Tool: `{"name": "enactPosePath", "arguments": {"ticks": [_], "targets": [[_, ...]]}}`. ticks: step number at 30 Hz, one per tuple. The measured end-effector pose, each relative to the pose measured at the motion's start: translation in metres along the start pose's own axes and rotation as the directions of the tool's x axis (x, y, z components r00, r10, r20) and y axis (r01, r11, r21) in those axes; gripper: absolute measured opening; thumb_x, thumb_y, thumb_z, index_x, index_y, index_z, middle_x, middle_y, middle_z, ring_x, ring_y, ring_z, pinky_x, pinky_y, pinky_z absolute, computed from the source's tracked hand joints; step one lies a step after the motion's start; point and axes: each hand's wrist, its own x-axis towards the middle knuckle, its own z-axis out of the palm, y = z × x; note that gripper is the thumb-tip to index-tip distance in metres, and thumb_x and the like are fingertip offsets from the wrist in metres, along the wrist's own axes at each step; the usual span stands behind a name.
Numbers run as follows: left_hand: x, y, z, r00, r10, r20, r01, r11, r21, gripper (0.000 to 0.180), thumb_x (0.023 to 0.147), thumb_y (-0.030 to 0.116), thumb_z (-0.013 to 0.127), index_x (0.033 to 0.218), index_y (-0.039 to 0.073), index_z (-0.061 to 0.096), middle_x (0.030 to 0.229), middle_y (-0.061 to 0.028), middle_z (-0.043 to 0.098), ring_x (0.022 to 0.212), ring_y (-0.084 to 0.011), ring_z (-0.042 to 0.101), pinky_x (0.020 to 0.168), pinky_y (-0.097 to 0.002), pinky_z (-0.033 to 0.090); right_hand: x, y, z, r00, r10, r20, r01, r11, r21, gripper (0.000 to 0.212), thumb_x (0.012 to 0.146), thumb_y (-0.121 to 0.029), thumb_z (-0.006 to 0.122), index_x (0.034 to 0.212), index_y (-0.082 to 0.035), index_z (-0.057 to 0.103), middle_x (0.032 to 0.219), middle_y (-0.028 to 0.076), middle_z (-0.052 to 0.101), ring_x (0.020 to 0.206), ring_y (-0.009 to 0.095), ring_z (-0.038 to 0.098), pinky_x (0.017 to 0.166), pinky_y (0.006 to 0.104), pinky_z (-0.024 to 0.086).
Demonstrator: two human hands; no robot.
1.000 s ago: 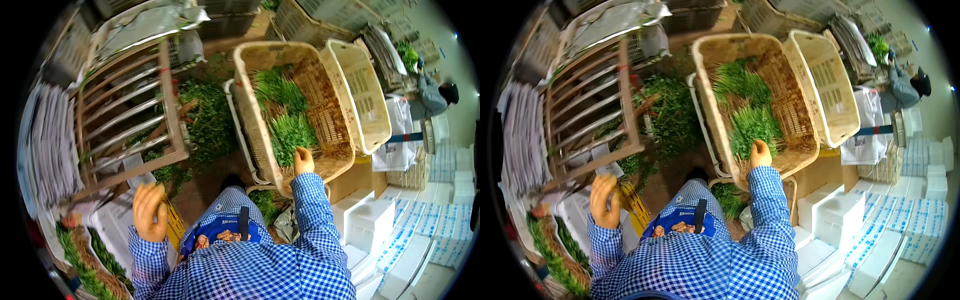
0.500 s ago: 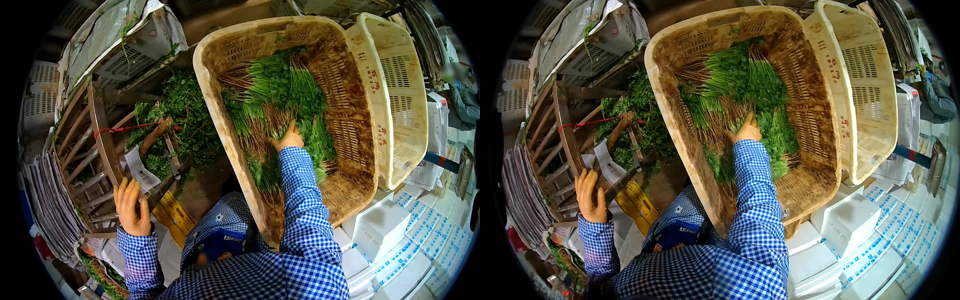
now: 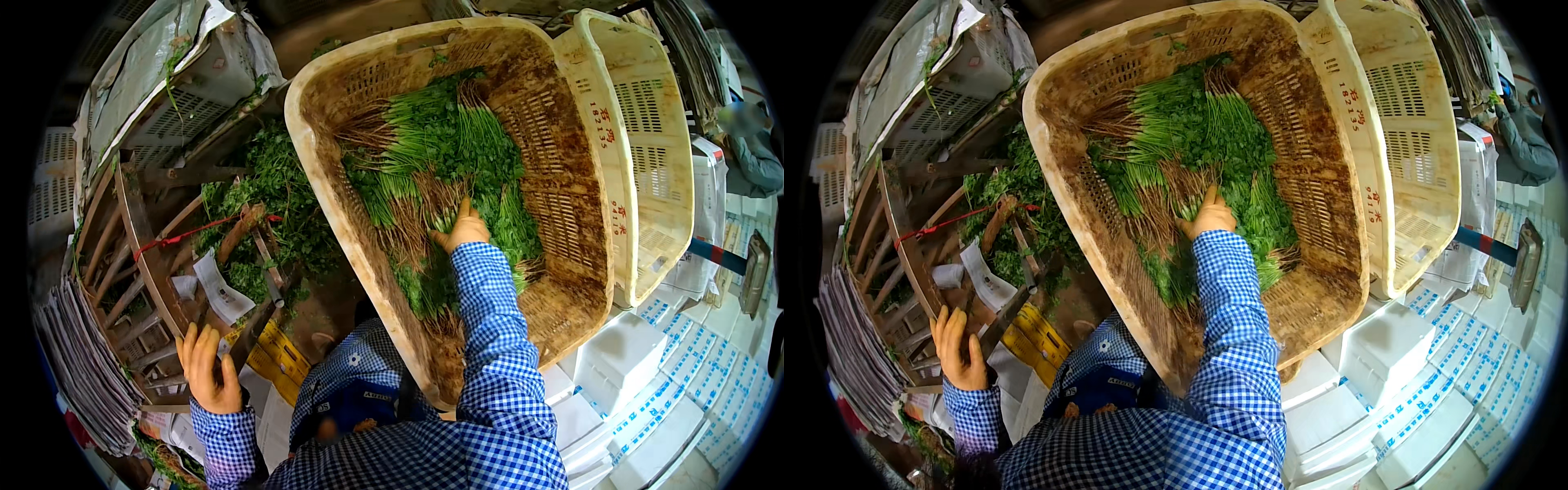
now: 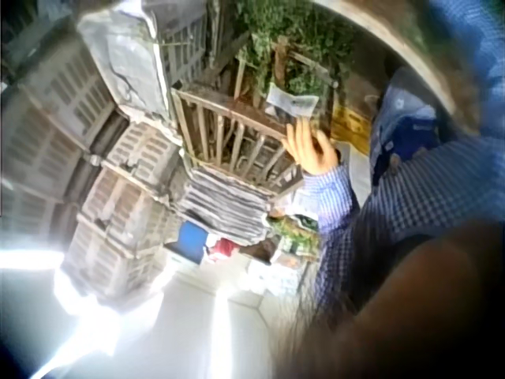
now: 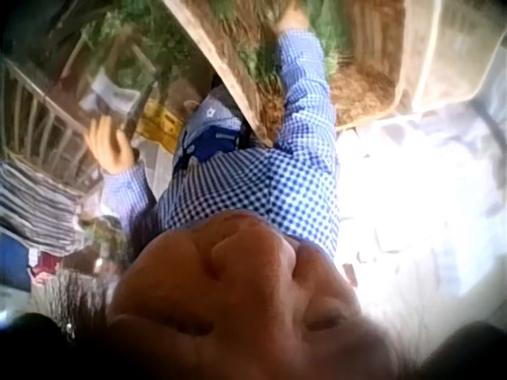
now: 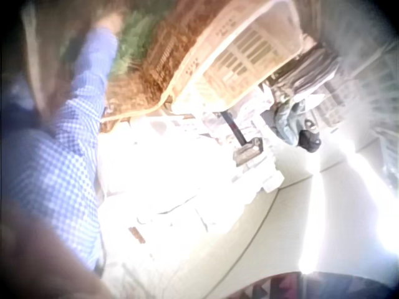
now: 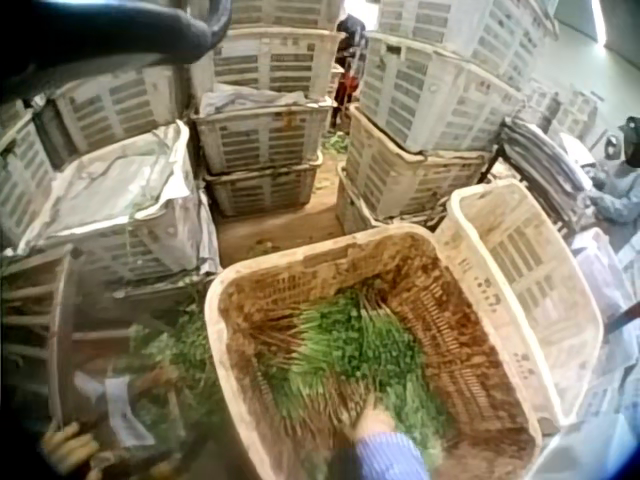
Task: The person picks up bunches of green herbs from a large plastic crate, arranges them into bundles, and places them onto sheets of newspaper. They use a digital scale to weigh the bundles and organize them into stacks on the workspace.
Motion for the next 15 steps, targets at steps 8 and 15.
{"name": "enactPosePath", "arguments": {"ticks": [8, 15], "targets": [[0.002, 0.002, 0.0, 0.998, -0.02, 0.06, 0.016, 0.997, 0.079, 0.036, 0.088, 0.009, 0.056, 0.122, -0.003, 0.061, 0.124, -0.0205, 0.062, 0.129, -0.0428, 0.05, 0.115, -0.0616, 0.023, 0.096, 0.003, -0.067, 0.81, 0.1, -0.578, 0.335, 0.731, 0.595, 0.064, 0.096, -0.043, 0.061, 0.14, 0.001, 0.049, 0.141, 0.022, 0.053, 0.127, 0.038, 0.052, 0.107, 0.0468, 0.044], [-0.005, -0.009, -0.002, 0.984, -0.014, 0.177, -0.015, 0.987, 0.162, 0.035, 0.089, 0.004, 0.051, 0.122, -0.003, 0.057, 0.122, -0.0225, 0.06, 0.128, -0.0439, 0.049, 0.113, -0.0675, 0.021, 0.22, -0.054, -0.099, 0.775, 0.106, -0.623, 0.138, 0.933, 0.331, 0.065, 0.094, -0.044, 0.063, 0.143, -0.003, 0.048, 0.136, 0.023, 0.056, 0.12, 0.037, 0.057, 0.101, 0.0447, 0.05]]}}
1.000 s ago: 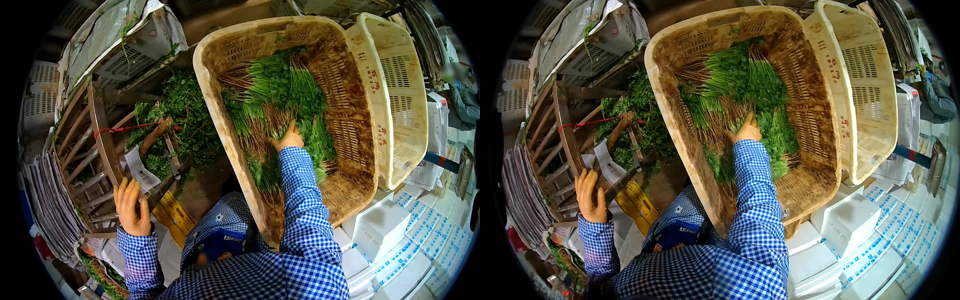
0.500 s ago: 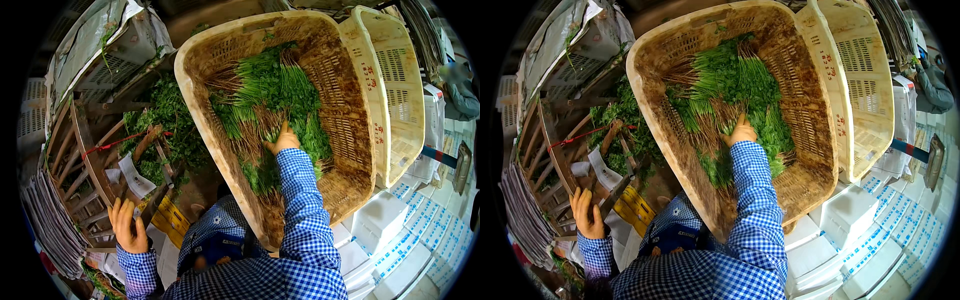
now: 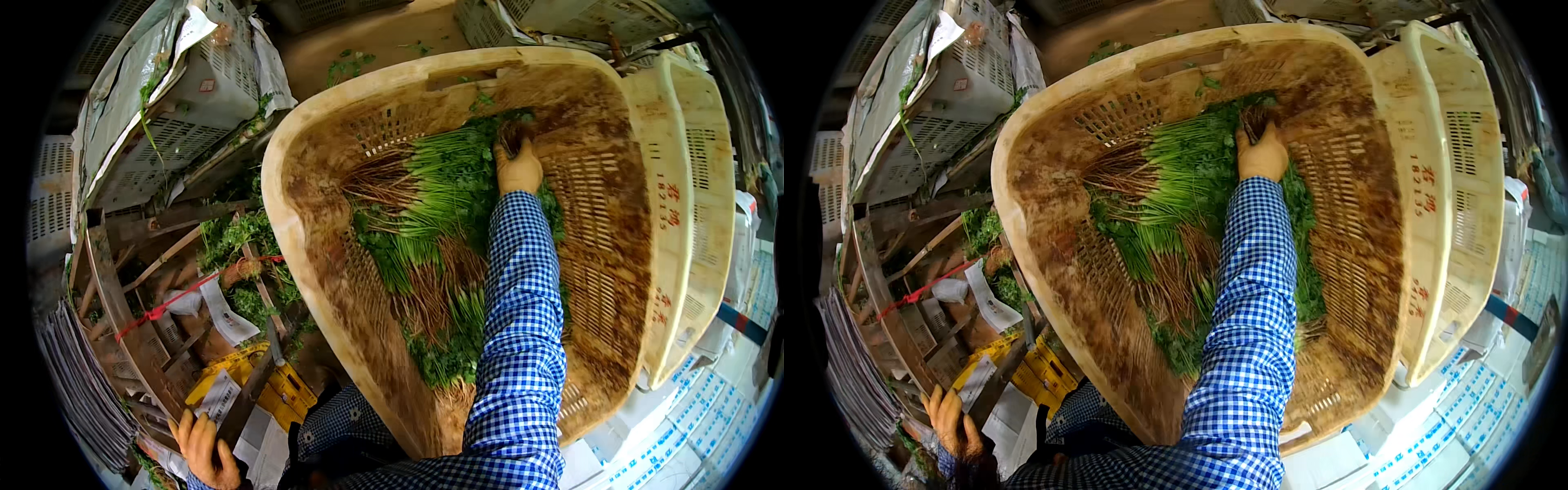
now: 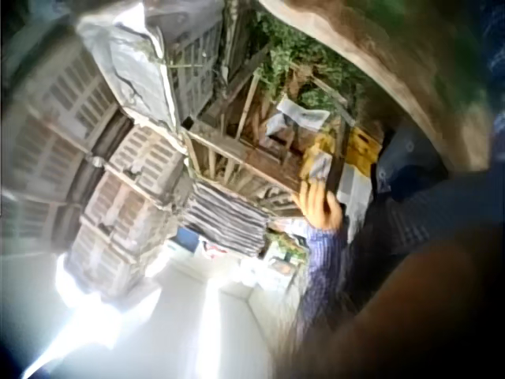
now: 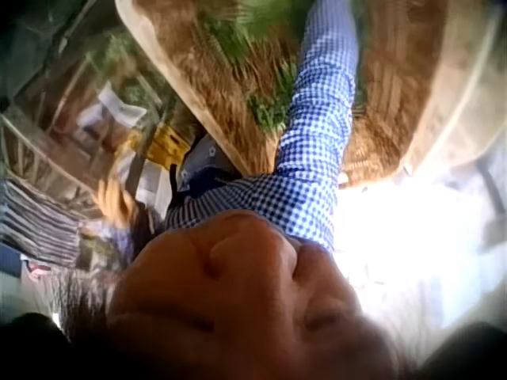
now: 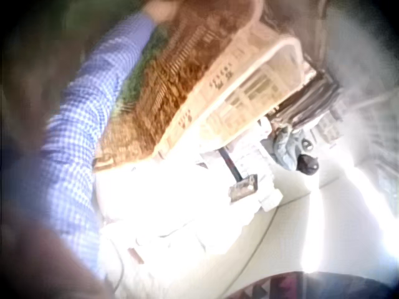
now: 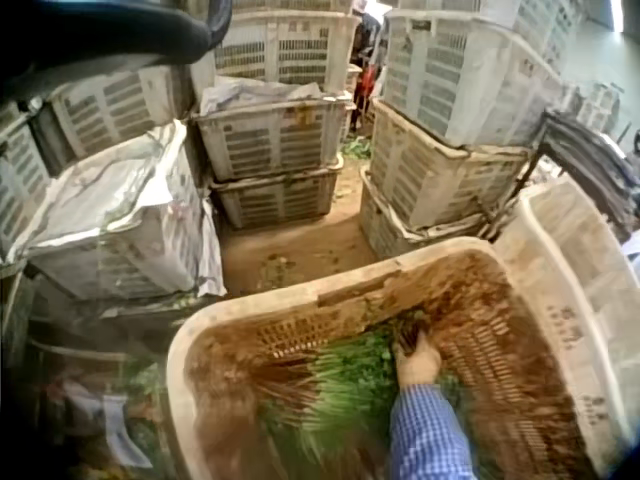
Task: The person picks up bunches of green herbs from a large plastic crate, arranges them into bundles, and places them onto sheets of newspaper. They use a digital scale to weigh the bundles and organize them into stacks on the workspace.
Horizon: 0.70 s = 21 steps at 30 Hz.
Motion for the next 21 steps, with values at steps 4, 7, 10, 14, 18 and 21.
{"name": "enactPosePath", "arguments": {"ticks": [4, 7, 10, 14, 18, 21], "targets": [[-0.012, -0.025, 0.004, 0.994, 0.053, 0.099, -0.059, 0.996, 0.064, 0.035, 0.079, 0.003, 0.052, 0.114, -0.004, 0.056, 0.118, -0.0224, 0.06, 0.122, -0.0445, 0.051, 0.107, -0.074, 0.023, 0.018, 0.0, 0.002, 0.996, -0.085, 0.023, 0.088, 0.962, -0.26, 0.058, 0.095, -0.042, 0.061, 0.141, -0.007, 0.051, 0.125, 0.019, 0.064, 0.109, 0.035, 0.063, 0.094, 0.0457, 0.053], [-0.006, -0.027, -0.005, 0.956, -0.008, 0.294, -0.026, 0.993, 0.114, 0.037, 0.073, 0.006, 0.055, 0.109, -0.004, 0.057, 0.115, -0.0211, 0.061, 0.118, -0.0445, 0.052, 0.105, -0.0741, 0.024, 0.027, -0.02, -0.013, 0.972, 0.005, 0.234, 0.092, 0.91, -0.404, 0.049, 0.099, -0.032, 0.051, 0.141, -0.006, 0.05, 0.127, 0.019, 0.063, 0.11, 0.035, 0.063, 0.09, 0.0467, 0.055], [-0.008, -0.041, 0.002, 0.922, -0.039, 0.386, -0.029, 0.985, 0.169, 0.042, 0.065, 0.015, 0.058, 0.102, -0.005, 0.058, 0.113, -0.0178, 0.061, 0.115, -0.0443, 0.052, 0.103, -0.0744, 0.027, 0.05, -0.019, 0.004, 0.958, 0.102, 0.269, 0.025, 0.901, -0.433, 0.046, 0.101, -0.025, 0.045, 0.143, -0.005, 0.046, 0.127, 0.021, 0.063, 0.114, 0.035, 0.062, 0.091, 0.0451, 0.054], [-0.043, -0.056, 0.008, 0.967, 0.009, 0.253, -0.067, 0.974, 0.219, 0.044, 0.06, 0.018, 0.059, 0.098, -0.005, 0.061, 0.11, -0.017, 0.063, 0.113, -0.0439, 0.054, 0.102, -0.0739, 0.029, 0.064, -0.023, 0.012, 0.945, 0.127, 0.3, -0.006, 0.927, -0.376, 0.048, 0.1, -0.021, 0.043, 0.145, -0.004, 0.041, 0.13, 0.024, 0.06, 0.12, 0.036, 0.06, 0.096, 0.0443, 0.053], [-0.006, -0.026, -0.001, 0.968, -0.048, 0.247, 0.015, 0.991, 0.132, 0.037, 0.069, 0.011, 0.057, 0.102, -0.004, 0.063, 0.111, -0.0186, 0.063, 0.117, -0.045, 0.053, 0.106, -0.0736, 0.024, 0.077, -0.026, 0.002, 0.881, 0.129, 0.456, 0.057, 0.927, -0.371, 0.038, 0.098, -0.019, 0.052, 0.131, -0.001, 0.059, 0.132, 0.026, 0.058, 0.121, 0.036, 0.058, 0.097, 0.0451, 0.051], [0.004, -0.01, 0.001, 0.992, -0.019, 0.123, 0.012, 0.999, 0.051, 0.03, 0.081, 0.004, 0.053, 0.109, -0.003, 0.061, 0.115, -0.0204, 0.063, 0.121, -0.045, 0.053, 0.109, -0.0724, 0.021, 0.072, -0.016, -0.028, 0.899, 0.077, 0.43, 0.043, 0.964, -0.261, 0.044, 0.095, -0.027, 0.059, 0.129, 0.0, 0.06, 0.129, 0.025, 0.061, 0.115, 0.036, 0.061, 0.097, 0.0445, 0.05]]}}
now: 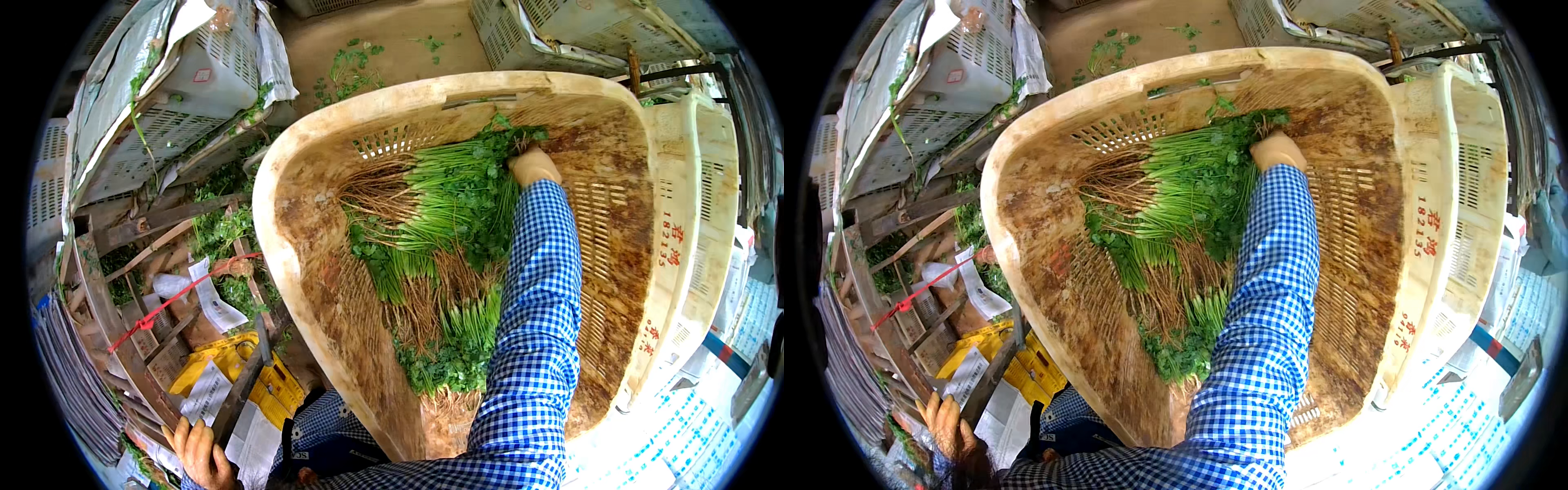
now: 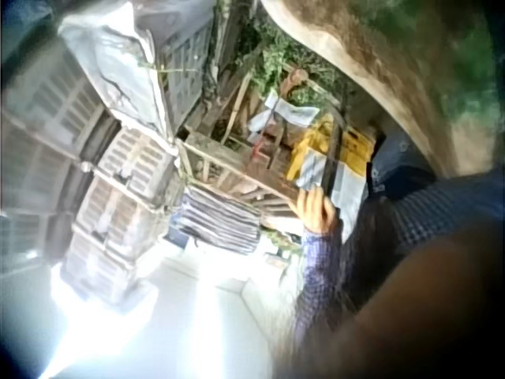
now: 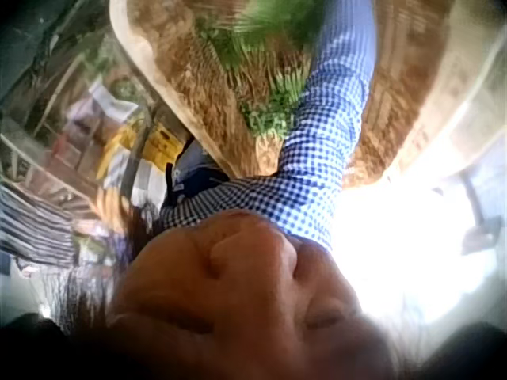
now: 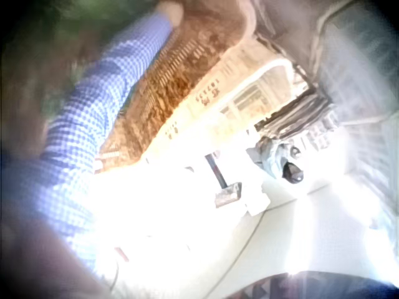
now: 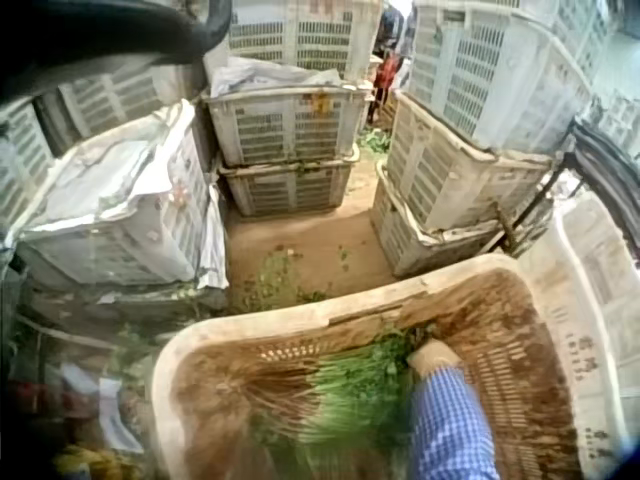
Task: The person picks up bunches of green herbs from a large plastic crate, arranges them into bundles, and places them onto sheets of newspaper. They use a digital scale to weigh the bundles and organize them into stacks on the workspace.
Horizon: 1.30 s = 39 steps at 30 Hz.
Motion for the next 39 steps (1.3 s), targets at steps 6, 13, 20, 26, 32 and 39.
{"name": "enactPosePath", "arguments": {"ticks": [6, 13, 20, 26, 32, 39], "targets": [[-0.004, 0.009, -0.005, 0.996, 0.037, -0.076, -0.039, 0.999, -0.033, 0.03, 0.09, 0.003, 0.05, 0.119, -0.001, 0.057, 0.118, -0.021, 0.061, 0.125, -0.0445, 0.05, 0.113, -0.0695, 0.02, -0.099, 0.05, -0.007, 0.947, -0.032, -0.318, 0.155, 0.917, 0.368, 0.047, 0.092, -0.026, 0.065, 0.13, 0.0, 0.057, 0.12, 0.02, 0.067, 0.104, 0.033, 0.067, 0.093, 0.0416, 0.052], [-0.007, 0.004, 0.004, 0.984, 0.04, -0.176, -0.06, 0.992, -0.11, 0.028, 0.09, 0.001, 0.049, 0.116, -0.003, 0.061, 0.116, -0.0213, 0.063, 0.124, -0.0435, 0.053, 0.114, -0.0685, 0.019, -0.163, 0.114, 0.047, 0.807, 0.084, -0.585, 0.414, 0.626, 0.661, 0.039, 0.095, -0.014, 0.067, 0.127, 0.004, 0.054, 0.108, 0.013, 0.067, 0.096, 0.019, 0.064, 0.082, 0.0318, 0.055], [-0.004, 0.011, -0.001, 0.981, -0.015, -0.193, -0.019, 0.985, -0.171, 0.025, 0.092, -0.002, 0.049, 0.114, -0.003, 0.061, 0.114, -0.0201, 0.064, 0.122, -0.0424, 0.055, 0.114, -0.0676, 0.022, -0.151, 0.11, 0.039, 0.793, -0.002, -0.609, 0.284, 0.886, 0.366, 0.035, 0.097, -0.011, 0.062, 0.129, 0.002, 0.055, 0.129, 0.016, 0.058, 0.112, 0.025, 0.059, 0.097, 0.0352, 0.05], [-0.001, 0.012, 0.0, 0.965, -0.034, -0.261, -0.029, 0.971, -0.236, 0.026, 0.085, -0.004, 0.052, 0.109, -0.001, 0.06, 0.109, -0.0197, 0.066, 0.117, -0.042, 0.058, 0.113, -0.066, 0.024, -0.097, 0.17, 0.066, 0.88, 0.348, -0.322, 0.173, 0.395, 0.902, 0.084, 0.095, -0.055, 0.054, 0.153, -0.005, 0.021, 0.157, 0.017, 0.03, 0.138, 0.029, 0.04, 0.113, 0.0377, 0.036], [0.003, 0.019, -0.008, 0.97, -0.041, -0.24, -0.012, 0.976, -0.215, 0.026, 0.087, -0.001, 0.05, 0.11, -0.004, 0.06, 0.111, -0.0217, 0.065, 0.118, -0.0428, 0.057, 0.113, -0.0658, 0.025, -0.157, 0.11, 0.034, 0.859, 0.494, -0.139, -0.029, 0.316, 0.948, 0.095, 0.09, -0.064, 0.057, 0.149, 0.006, 0.029, 0.152, 0.021, 0.039, 0.138, 0.032, 0.041, 0.112, 0.0388, 0.038], [0.107, 0.096, -0.078, 0.861, 0.346, -0.374, -0.449, 0.862, -0.236, 0.021, 0.084, 0.001, 0.059, 0.103, 0.0, 0.067, 0.112, -0.0177, 0.067, 0.115, -0.0387, 0.06, 0.109, -0.063, 0.034, -0.175, 0.082, 0.032, 0.893, 0.353, -0.278, 0.141, 0.367, 0.919, 0.084, 0.096, -0.057, 0.054, 0.146, 0.008, 0.035, 0.15, 0.02, 0.042, 0.132, 0.033, 0.045, 0.108, 0.0379, 0.041]]}}
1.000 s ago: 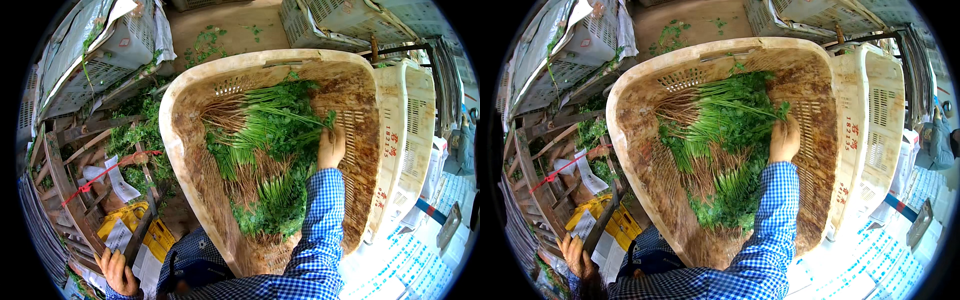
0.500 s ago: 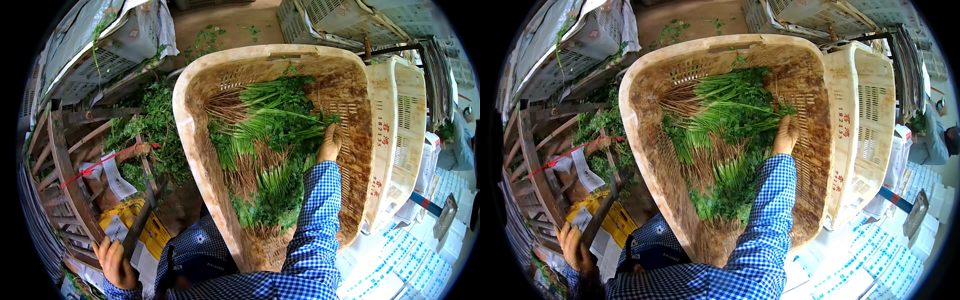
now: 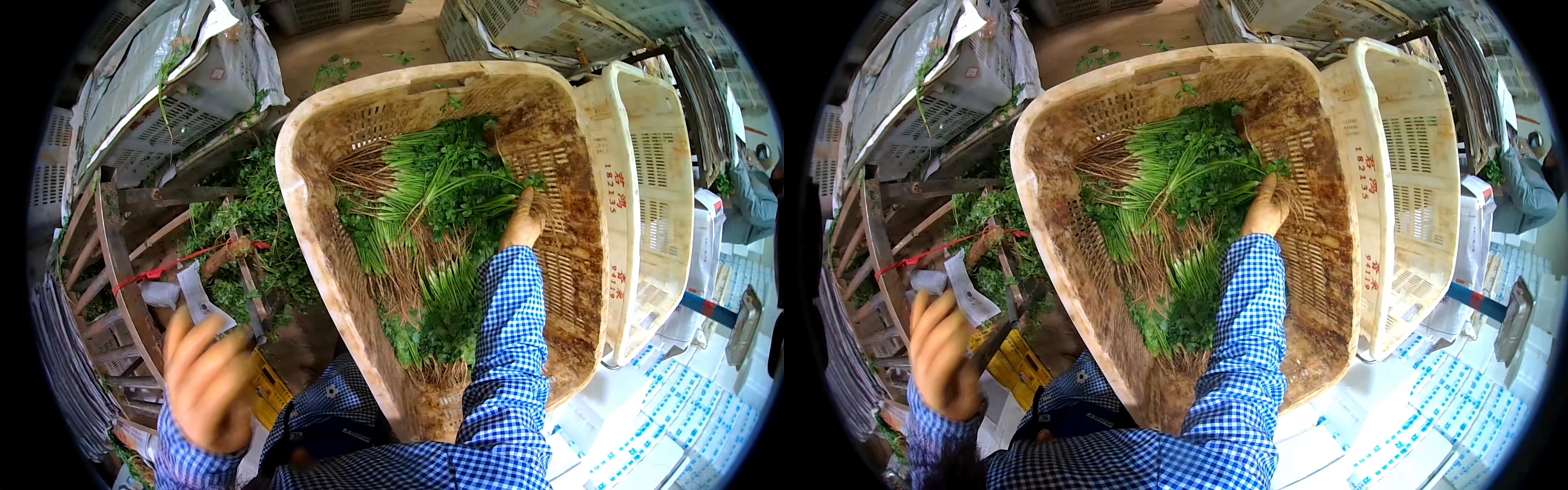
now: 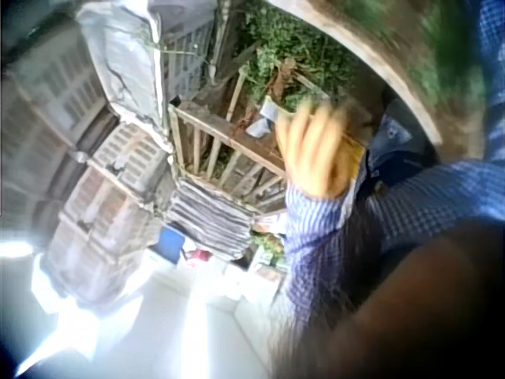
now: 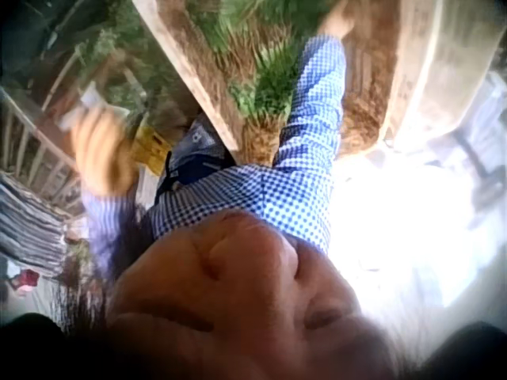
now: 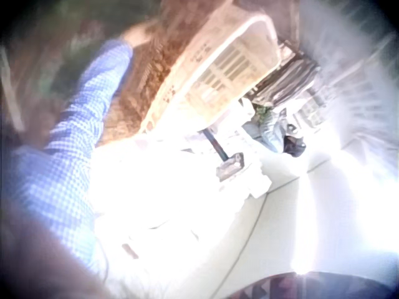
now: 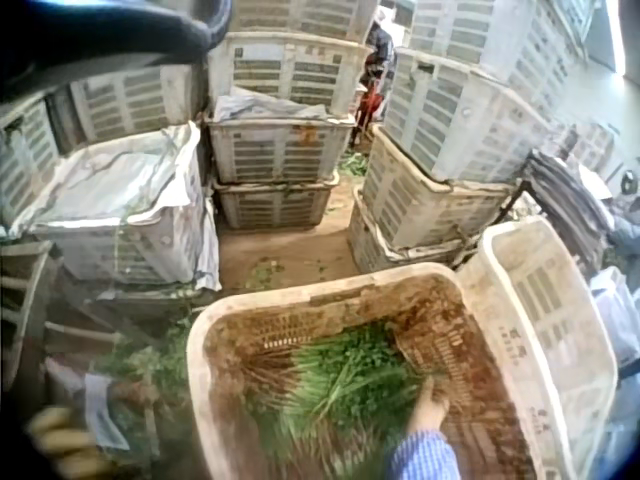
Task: The person picks up bunches of green herbs from a large plastic crate, arranges them into bundles, and places them onto sheets of newspaper. They use a digital scale to weigh the bundles and organize them into stacks on the workspace.
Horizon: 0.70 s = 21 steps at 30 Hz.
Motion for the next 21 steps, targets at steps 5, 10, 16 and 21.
{"name": "enactPosePath", "arguments": {"ticks": [5, 10, 16, 21], "targets": [[0.154, 0.019, 0.13, 0.932, 0.279, 0.232, -0.149, 0.878, -0.455, 0.042, 0.088, 0.01, 0.061, 0.129, 0.001, 0.057, 0.125, -0.0218, 0.062, 0.117, -0.0368, 0.058, 0.105, -0.0481, 0.045, -0.01, 0.0, -0.004, 1.0, 0.009, 0.014, -0.007, 0.997, -0.073, 0.067, 0.1, -0.05, 0.05, 0.14, 0.004, 0.045, 0.143, 0.02, 0.049, 0.126, 0.032, 0.051, 0.107, 0.0385, 0.043], [0.228, 0.035, 0.225, 0.6, -0.152, 0.786, 0.12, 0.988, 0.1, 0.052, 0.096, 0.036, 0.06, 0.119, -0.011, 0.055, 0.101, -0.0284, 0.066, 0.094, -0.0359, 0.067, 0.082, -0.046, 0.055, -0.007, 0.03, -0.014, 0.987, -0.13, 0.095, 0.116, 0.982, 0.147, 0.041, 0.103, -0.032, 0.055, 0.126, 0.002, 0.054, 0.118, 0.015, 0.062, 0.104, 0.025, 0.059, 0.091, 0.0359, 0.049], [0.248, 0.02, 0.331, 0.59, -0.381, 0.712, 0.291, 0.923, 0.252, 0.058, 0.099, 0.035, 0.057, 0.129, -0.013, 0.047, 0.1, -0.0262, 0.068, 0.086, -0.0335, 0.068, 0.076, -0.0428, 0.057, -0.026, 0.043, -0.012, 0.988, -0.119, 0.093, 0.094, 0.966, 0.241, 0.037, 0.102, -0.03, 0.058, 0.121, 0.002, 0.055, 0.11, 0.013, 0.063, 0.098, 0.023, 0.06, 0.087, 0.0349, 0.049], [0.265, 0.012, 0.322, 0.647, -0.268, 0.714, 0.199, 0.963, 0.182, 0.041, 0.094, 0.011, 0.06, 0.126, -0.013, 0.051, 0.089, -0.0225, 0.07, 0.071, -0.0284, 0.069, 0.059, -0.0355, 0.056, -0.024, 0.054, -0.025, 0.99, -0.1, 0.1, 0.074, 0.97, 0.232, 0.057, 0.098, -0.044, 0.06, 0.13, 0.003, 0.053, 0.116, 0.014, 0.062, 0.106, 0.024, 0.058, 0.095, 0.0393, 0.046]]}}
